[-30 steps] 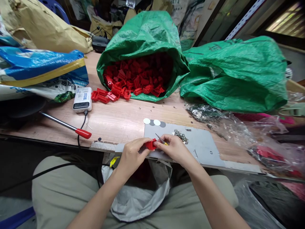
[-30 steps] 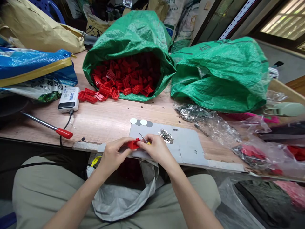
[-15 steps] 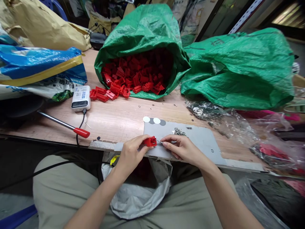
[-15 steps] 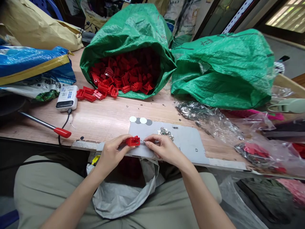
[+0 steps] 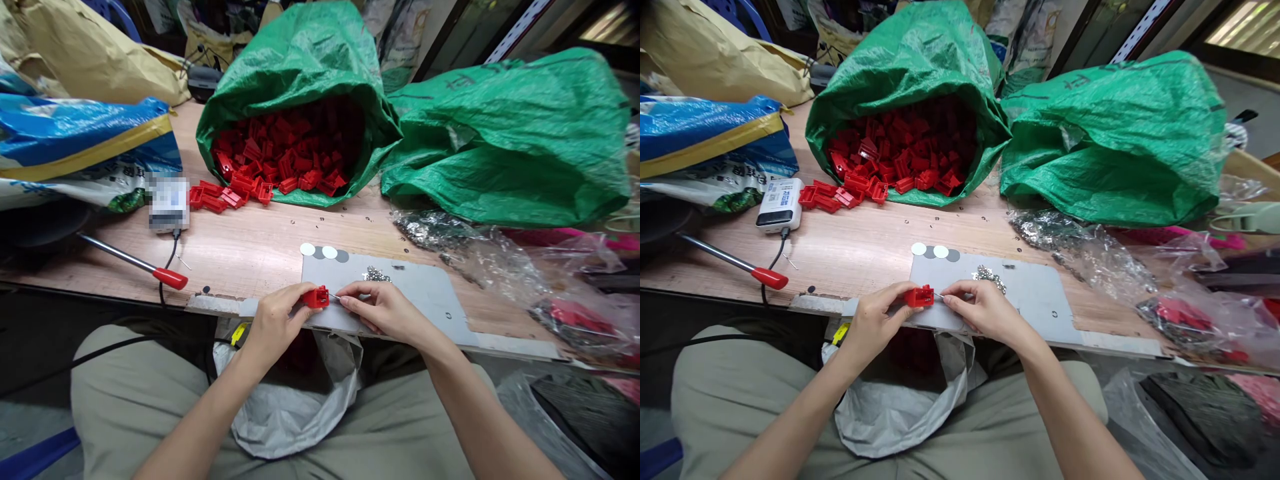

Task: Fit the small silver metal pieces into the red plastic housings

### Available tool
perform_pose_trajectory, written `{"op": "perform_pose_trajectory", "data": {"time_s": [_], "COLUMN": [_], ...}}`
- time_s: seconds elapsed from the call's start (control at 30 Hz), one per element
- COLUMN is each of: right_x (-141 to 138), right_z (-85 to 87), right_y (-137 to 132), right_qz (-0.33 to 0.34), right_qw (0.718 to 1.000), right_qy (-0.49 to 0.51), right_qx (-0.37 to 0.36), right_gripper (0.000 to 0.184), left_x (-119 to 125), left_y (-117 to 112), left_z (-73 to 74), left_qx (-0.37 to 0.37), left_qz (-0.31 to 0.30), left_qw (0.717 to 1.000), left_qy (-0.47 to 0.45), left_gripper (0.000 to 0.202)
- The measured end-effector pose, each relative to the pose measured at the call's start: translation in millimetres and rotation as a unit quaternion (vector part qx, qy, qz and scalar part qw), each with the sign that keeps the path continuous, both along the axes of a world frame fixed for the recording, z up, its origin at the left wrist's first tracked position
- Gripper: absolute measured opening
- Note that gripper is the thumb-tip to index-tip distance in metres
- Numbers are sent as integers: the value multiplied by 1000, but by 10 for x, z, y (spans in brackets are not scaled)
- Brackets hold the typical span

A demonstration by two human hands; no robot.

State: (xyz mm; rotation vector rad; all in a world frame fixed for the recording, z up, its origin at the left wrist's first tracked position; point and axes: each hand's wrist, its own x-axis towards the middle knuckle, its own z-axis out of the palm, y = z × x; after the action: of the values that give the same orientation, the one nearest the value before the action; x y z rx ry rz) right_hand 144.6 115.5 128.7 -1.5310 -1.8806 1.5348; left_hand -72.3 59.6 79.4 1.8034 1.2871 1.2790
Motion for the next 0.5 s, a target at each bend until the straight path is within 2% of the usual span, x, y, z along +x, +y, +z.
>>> {"op": "perform_pose_trajectory", "data": {"time_s": [0.17, 0.33, 0.4, 0.5], "right_x": [-43, -127, -153, -153], "right_z": [137, 269, 273, 217], "right_y": [79, 122, 96, 29], "right_qz": [76, 135, 130, 88], "right_qw": [988, 976, 973, 976], "right_qy": [-61, -106, -123, -125], "right_qx": [122, 135, 144, 157], "right_gripper": [26, 20, 20, 22], "left_x": [-17, -13, -2, 14], "left_y": [13, 21, 21, 22], "left_z": [-5, -15, -8, 9], "left_qx": [3, 36, 40, 30], "left_qz": [-13, -11, -10, 2], "left_qw": [1000, 999, 998, 998], "left_qy": [9, 35, 44, 51], "left_gripper": [20, 21, 22, 20]}}
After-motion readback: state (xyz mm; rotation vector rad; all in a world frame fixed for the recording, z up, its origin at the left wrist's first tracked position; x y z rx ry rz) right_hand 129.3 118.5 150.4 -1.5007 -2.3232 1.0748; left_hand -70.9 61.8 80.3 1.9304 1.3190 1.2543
